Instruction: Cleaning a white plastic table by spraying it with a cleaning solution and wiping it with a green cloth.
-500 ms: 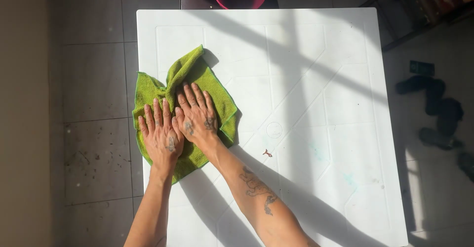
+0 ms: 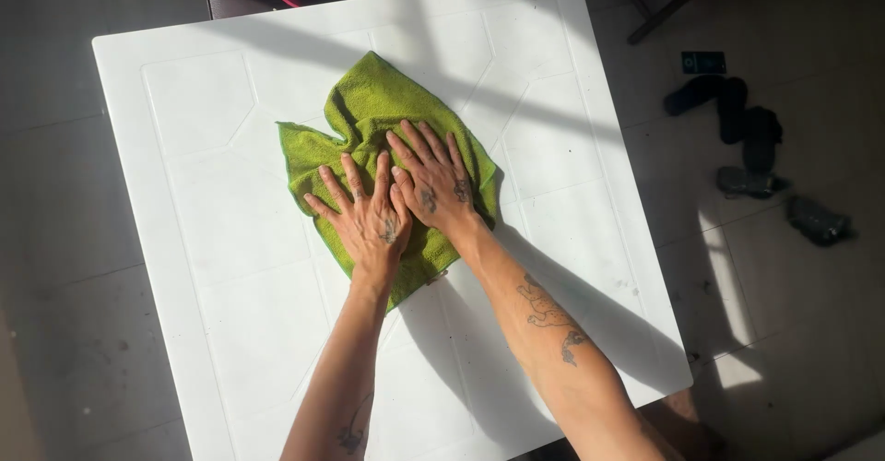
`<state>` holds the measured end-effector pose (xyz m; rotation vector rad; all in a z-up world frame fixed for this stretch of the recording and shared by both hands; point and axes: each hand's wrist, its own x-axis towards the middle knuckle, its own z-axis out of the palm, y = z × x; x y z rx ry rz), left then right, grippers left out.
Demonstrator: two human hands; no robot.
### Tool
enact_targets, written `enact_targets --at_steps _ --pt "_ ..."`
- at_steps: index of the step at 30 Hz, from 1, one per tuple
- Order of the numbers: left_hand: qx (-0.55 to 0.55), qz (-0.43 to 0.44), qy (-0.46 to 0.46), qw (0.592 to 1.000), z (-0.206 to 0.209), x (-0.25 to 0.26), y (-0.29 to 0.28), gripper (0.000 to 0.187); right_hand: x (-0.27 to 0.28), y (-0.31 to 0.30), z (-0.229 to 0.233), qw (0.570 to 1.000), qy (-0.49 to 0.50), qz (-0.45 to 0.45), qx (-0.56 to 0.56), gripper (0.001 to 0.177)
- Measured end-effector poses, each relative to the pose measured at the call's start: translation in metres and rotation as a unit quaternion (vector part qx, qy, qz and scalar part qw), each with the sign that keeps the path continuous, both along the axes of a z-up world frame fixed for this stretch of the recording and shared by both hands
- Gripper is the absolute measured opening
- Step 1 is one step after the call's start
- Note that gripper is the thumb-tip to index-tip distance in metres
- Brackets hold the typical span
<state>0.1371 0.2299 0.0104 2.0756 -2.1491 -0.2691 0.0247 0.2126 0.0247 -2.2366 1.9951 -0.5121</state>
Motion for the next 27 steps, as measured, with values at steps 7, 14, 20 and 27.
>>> enact_targets --at_steps 7,14,20,27 --pt "0.065 -0.168 0.053 0.982 0.007 -0.198 0.036 0.053 -0.212 0.083 -0.031 0.991 0.065 -0.111 0.044 0.049" --pt "0.123 -0.386 0.019 0.914 0.008 -0.220 0.138 0.054 -0.235 0.228 -0.043 0.958 0.078 -0.245 0.122 0.053" --pt "0.123 -0.405 0.036 0.905 -0.005 -0.110 0.160 0.053 -0.116 0.249 -0.046 0.934 0.099 -0.301 0.165 0.055" --pt "0.124 -0.250 0.017 0.960 0.023 0.136 0.125 0.052 0.136 0.175 -0.016 0.949 0.077 -0.230 0.203 0.057"
